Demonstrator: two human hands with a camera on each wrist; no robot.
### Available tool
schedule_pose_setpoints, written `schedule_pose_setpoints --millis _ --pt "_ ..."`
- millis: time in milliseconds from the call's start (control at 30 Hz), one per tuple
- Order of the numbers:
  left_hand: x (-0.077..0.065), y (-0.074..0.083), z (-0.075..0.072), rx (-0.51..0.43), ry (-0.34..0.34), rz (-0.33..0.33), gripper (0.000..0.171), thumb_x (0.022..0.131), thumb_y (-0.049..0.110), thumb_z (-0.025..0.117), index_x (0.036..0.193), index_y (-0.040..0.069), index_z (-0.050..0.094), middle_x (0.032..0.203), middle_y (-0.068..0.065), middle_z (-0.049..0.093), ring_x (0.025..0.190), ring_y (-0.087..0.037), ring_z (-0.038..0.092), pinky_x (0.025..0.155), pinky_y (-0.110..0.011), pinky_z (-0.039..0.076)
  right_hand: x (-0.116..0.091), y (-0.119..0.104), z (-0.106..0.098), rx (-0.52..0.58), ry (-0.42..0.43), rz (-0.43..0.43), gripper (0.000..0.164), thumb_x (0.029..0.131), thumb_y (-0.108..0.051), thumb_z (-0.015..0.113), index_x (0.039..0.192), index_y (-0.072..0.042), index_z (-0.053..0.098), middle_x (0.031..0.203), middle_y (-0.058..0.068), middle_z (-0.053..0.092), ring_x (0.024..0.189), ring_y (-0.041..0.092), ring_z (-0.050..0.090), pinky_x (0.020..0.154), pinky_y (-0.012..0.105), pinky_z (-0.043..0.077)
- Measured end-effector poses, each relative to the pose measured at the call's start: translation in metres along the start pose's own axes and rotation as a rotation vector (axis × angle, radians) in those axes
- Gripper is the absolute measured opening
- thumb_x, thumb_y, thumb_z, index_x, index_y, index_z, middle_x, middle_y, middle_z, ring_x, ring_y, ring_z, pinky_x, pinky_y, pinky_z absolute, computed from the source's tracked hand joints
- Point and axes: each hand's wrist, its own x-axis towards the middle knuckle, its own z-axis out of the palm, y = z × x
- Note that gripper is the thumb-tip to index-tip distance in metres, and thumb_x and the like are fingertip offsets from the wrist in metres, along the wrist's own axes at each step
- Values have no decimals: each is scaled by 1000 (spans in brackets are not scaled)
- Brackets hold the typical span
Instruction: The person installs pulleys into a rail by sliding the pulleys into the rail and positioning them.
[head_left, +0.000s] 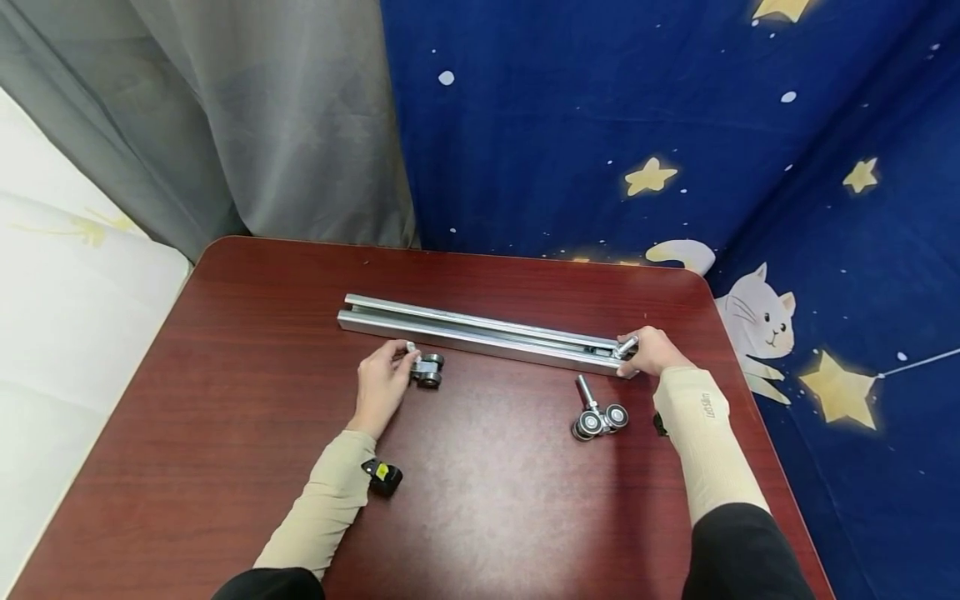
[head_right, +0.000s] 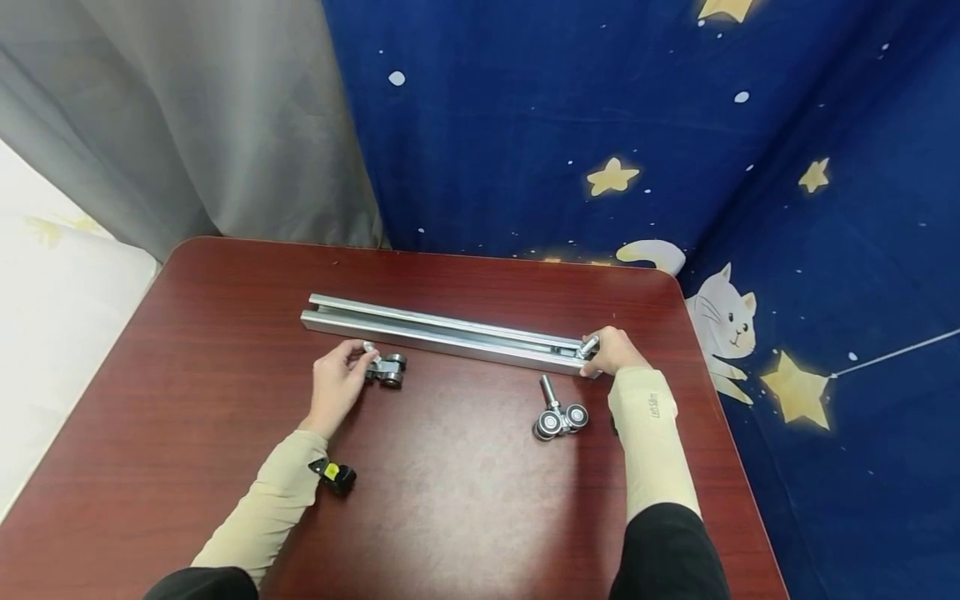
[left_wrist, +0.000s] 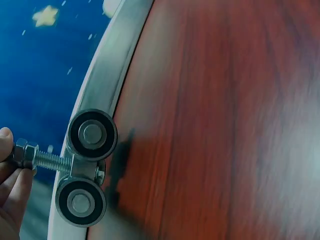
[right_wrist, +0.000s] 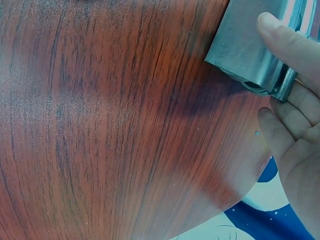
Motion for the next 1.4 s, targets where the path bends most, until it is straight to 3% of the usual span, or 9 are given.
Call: schedule_pose_setpoints --millis 333,500,600,833,1000,1267,1400 --pt "17 -29 -39 59 117 -106 15 81 1 65 92 -9 62 85 -22 66 78 -31 66 69 -30 53 0 1 -4 20 -6 16 67 63 -11 81 121 7 54 122 23 53 94 24 53 83 39 45" --pt "22 -40 -53 59 178 -181 17 83 2 63 95 -9 62 89 -22 65 81 -30 66 67 -4 45 1 1 -5 26 -11 37 68 63 -11 81 122 7 53 120 24 55 91 24 53 82 38 45" --pt "25 -47 -59 53 218 -226 17 83 2 62 96 -9 62 90 -23 66 82 -29 65 66 3 37 1 3 -5 20 -10 35 68 63 -11 81 122 7 53 119 25 55 90 24 53 80 37 45" --pt "35 -63 -73 119 289 -324 17 86 5 60 99 -6 63 93 -18 67 80 -17 62 66 -1 38 1 3 -3 21 -9 23 69 63 -12 82 123 6 52 122 23 53 91 23 52 79 35 44" --pt "45 -73 -79 134 314 -370 19 87 5 58 102 -5 62 96 -16 66 81 -14 61 66 -4 38 0 3 -3 33 -19 41 69 64 -11 81 124 5 51 126 22 51 97 24 52 80 35 44" --pt "63 -91 -83 150 359 -401 20 88 7 56 104 -4 61 99 -16 66 81 -8 58 68 -8 40 0 3 1 41 -12 45 71 63 -13 81 125 5 50 125 22 51 99 26 52 85 41 44" --pt "76 -93 -83 144 351 -390 20 89 7 56 104 -4 61 99 -16 66 84 -14 60 69 -9 41 0 4 2 45 -11 48 70 63 -13 81 124 5 51 124 23 51 99 26 52 87 43 43"
